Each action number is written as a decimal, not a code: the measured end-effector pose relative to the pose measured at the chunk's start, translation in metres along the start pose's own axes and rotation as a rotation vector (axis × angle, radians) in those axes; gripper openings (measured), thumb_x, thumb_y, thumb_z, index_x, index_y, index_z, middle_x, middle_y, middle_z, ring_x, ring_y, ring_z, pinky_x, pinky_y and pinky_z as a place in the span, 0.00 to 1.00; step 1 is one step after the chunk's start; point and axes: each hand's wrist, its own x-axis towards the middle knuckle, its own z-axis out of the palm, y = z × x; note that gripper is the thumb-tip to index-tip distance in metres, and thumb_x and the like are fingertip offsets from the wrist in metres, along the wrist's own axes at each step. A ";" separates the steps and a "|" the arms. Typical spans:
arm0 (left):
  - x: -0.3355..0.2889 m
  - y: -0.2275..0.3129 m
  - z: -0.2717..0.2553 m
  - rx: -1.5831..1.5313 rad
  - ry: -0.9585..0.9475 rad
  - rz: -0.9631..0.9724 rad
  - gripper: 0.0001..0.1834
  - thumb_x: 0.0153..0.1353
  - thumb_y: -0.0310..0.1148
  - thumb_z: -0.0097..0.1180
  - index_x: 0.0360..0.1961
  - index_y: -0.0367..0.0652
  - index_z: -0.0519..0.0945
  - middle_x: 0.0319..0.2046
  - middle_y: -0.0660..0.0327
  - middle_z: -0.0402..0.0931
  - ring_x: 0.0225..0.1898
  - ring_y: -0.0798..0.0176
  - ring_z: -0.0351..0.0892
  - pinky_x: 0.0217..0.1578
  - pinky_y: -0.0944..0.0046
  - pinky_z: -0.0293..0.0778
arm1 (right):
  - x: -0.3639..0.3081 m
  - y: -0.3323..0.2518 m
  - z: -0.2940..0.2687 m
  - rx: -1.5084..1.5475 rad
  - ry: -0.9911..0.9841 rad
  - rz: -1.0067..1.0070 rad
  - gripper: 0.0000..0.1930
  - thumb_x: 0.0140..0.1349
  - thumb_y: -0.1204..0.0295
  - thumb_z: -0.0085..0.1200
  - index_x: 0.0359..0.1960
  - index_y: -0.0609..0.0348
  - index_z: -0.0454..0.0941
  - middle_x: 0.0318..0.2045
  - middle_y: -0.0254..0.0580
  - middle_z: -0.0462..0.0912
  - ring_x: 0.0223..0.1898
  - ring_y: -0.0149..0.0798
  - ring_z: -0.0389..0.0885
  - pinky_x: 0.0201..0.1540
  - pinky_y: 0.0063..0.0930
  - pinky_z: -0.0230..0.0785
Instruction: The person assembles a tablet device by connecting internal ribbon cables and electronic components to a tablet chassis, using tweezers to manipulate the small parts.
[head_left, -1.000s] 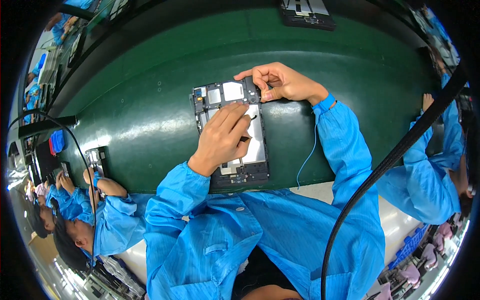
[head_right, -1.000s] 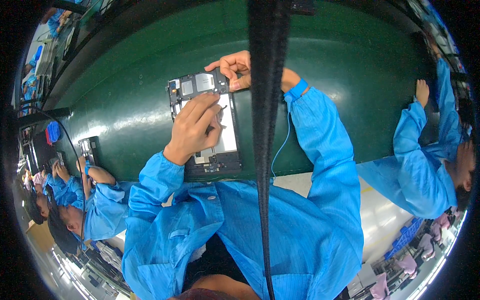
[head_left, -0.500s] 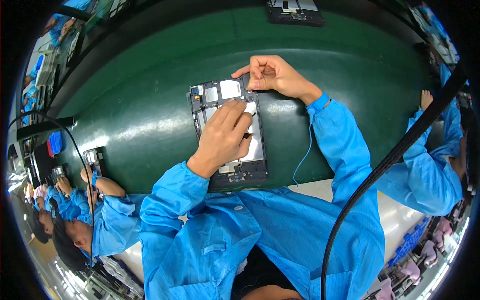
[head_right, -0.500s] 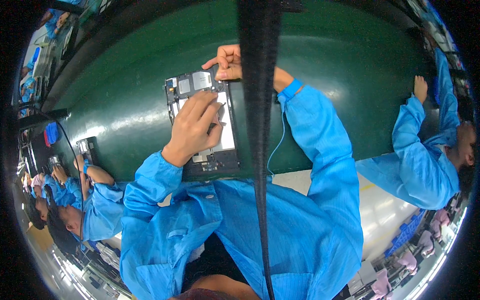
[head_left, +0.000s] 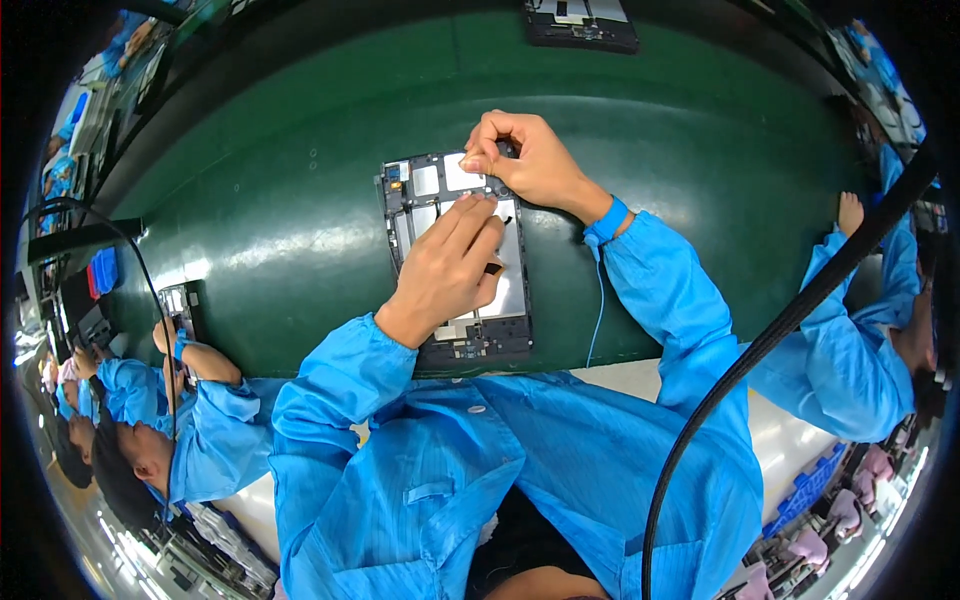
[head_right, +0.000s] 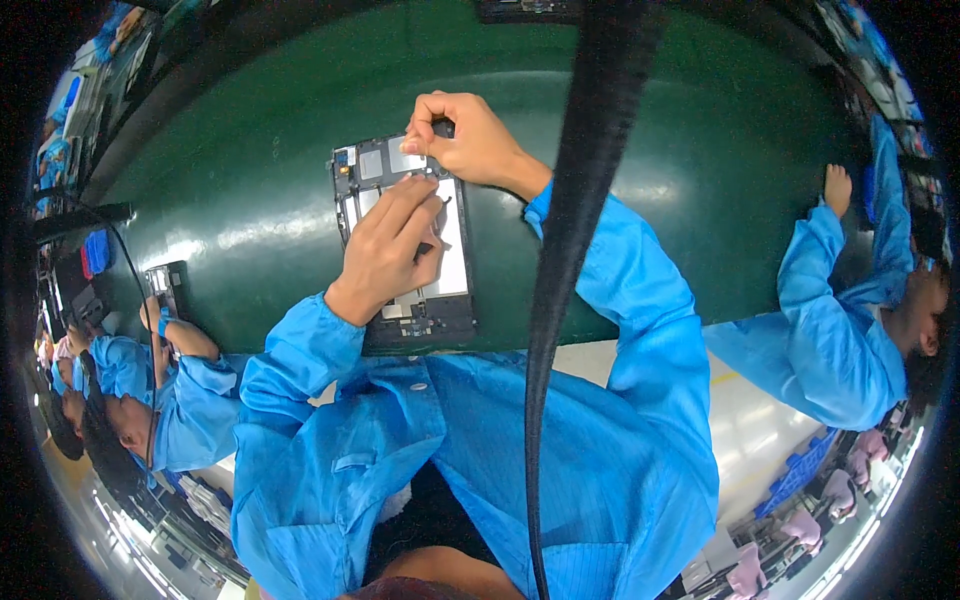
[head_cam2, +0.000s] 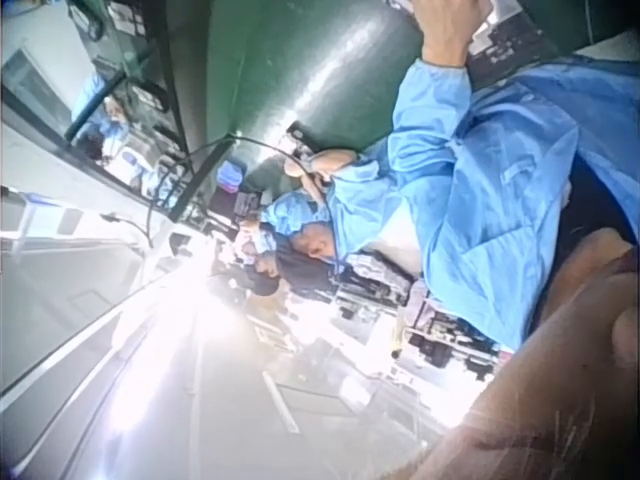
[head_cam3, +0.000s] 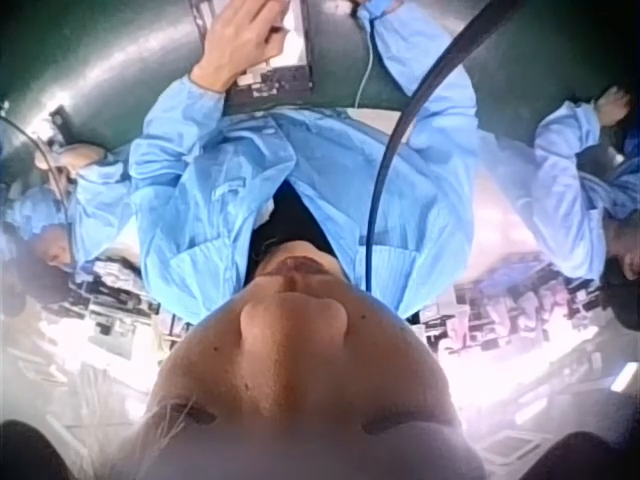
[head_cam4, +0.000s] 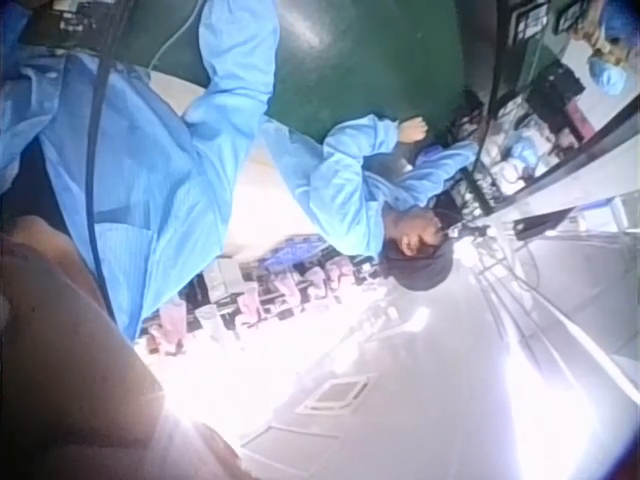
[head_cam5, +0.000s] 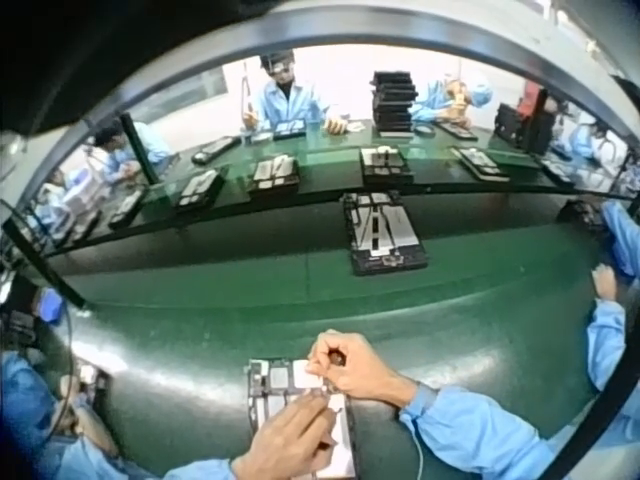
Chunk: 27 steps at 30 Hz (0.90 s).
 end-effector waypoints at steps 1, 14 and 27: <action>0.000 0.000 0.001 0.005 -0.004 0.000 0.31 0.41 0.27 0.71 0.51 0.36 0.82 0.58 0.48 0.81 0.62 0.42 0.83 0.65 0.49 0.81 | 0.000 -0.001 0.000 0.000 -0.001 0.001 0.20 0.66 0.78 0.73 0.27 0.57 0.69 0.36 0.37 0.82 0.44 0.28 0.80 0.49 0.27 0.74; 0.003 0.000 -0.003 -0.037 -0.009 -0.008 0.29 0.42 0.26 0.70 0.51 0.36 0.83 0.59 0.47 0.81 0.61 0.42 0.83 0.62 0.49 0.81 | -0.001 0.003 0.000 -0.169 0.003 -0.067 0.20 0.62 0.74 0.77 0.24 0.58 0.72 0.36 0.38 0.82 0.50 0.37 0.82 0.50 0.32 0.75; 0.001 -0.008 0.003 -0.046 0.031 0.005 0.25 0.43 0.24 0.67 0.48 0.37 0.83 0.56 0.50 0.84 0.58 0.44 0.85 0.62 0.50 0.83 | 0.001 -0.005 -0.001 -0.164 -0.044 -0.017 0.17 0.61 0.76 0.76 0.24 0.58 0.75 0.34 0.37 0.83 0.51 0.35 0.81 0.51 0.32 0.75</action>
